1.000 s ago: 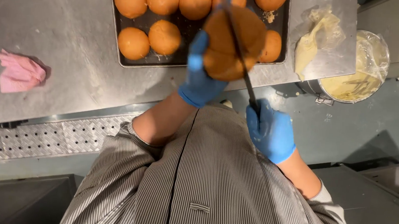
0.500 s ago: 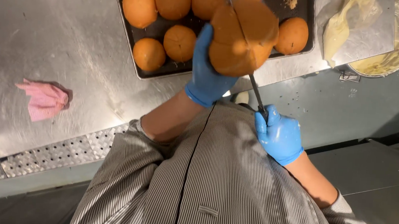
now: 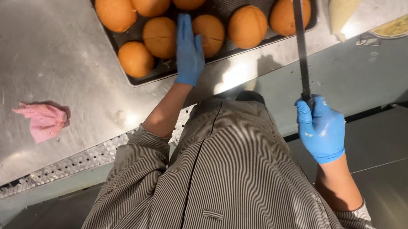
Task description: Cutting baked buns into sections and filling them with cream using a piping bag.
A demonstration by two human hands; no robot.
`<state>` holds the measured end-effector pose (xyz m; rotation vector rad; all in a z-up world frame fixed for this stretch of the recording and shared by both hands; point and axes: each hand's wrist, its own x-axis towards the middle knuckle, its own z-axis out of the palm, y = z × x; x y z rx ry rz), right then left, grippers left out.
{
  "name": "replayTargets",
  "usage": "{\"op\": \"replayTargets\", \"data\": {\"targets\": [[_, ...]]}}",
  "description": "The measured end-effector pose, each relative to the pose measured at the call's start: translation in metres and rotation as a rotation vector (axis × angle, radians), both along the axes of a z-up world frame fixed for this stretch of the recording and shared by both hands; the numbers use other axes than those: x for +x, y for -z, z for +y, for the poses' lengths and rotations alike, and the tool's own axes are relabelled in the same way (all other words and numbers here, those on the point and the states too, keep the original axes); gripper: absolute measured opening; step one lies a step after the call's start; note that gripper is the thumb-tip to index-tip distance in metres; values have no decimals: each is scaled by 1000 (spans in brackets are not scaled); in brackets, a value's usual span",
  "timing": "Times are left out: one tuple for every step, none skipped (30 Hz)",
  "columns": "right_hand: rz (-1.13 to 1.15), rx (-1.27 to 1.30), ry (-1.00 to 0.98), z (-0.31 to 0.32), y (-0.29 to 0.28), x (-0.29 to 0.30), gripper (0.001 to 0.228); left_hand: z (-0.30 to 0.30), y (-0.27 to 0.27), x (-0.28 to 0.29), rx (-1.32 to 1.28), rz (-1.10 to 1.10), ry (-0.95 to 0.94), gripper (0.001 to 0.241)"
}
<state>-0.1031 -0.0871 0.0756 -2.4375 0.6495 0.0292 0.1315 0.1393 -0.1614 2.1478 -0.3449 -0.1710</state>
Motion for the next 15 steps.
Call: {"op": "replayTargets", "data": {"targets": [[1,-4,7,-7,0,-3,17,-9,-7,1,-4,1,7,62],[0,51,63,-14,0,-6,16,-18,-14,2,116,-148,80,66],[0,107,118,-20,-1,-11,16,-26,-22,1,236,-297,152,69],[1,104,125,-26,-1,-15,16,-41,-37,0,232,-295,159,69],[-41,139,138,-33,-1,-18,15,-57,-53,1,276,-324,270,78],[-83,174,151,-39,-1,-22,15,-74,-71,0,318,-354,382,88],[-92,170,156,-46,0,-24,15,-86,-65,5,315,-365,386,88],[-145,232,185,-52,1,-27,14,-99,-60,9,381,-295,445,95],[-200,290,213,-59,1,-29,13,-113,-55,14,443,-227,505,102],[-212,283,218,-65,3,-31,13,-114,-57,18,437,-240,509,102],[-243,361,274,-74,5,-32,12,-117,-59,21,418,-179,487,101],[-274,441,330,-83,7,-34,12,-120,-60,25,399,-118,466,100],[-284,430,322,-91,8,-29,12,-125,-79,17,388,-129,459,100],[-302,482,350,-100,9,-23,11,-130,-97,9,280,-171,445,98],[-318,537,379,-107,10,-18,10,-133,-115,1,173,-212,433,95]]}}
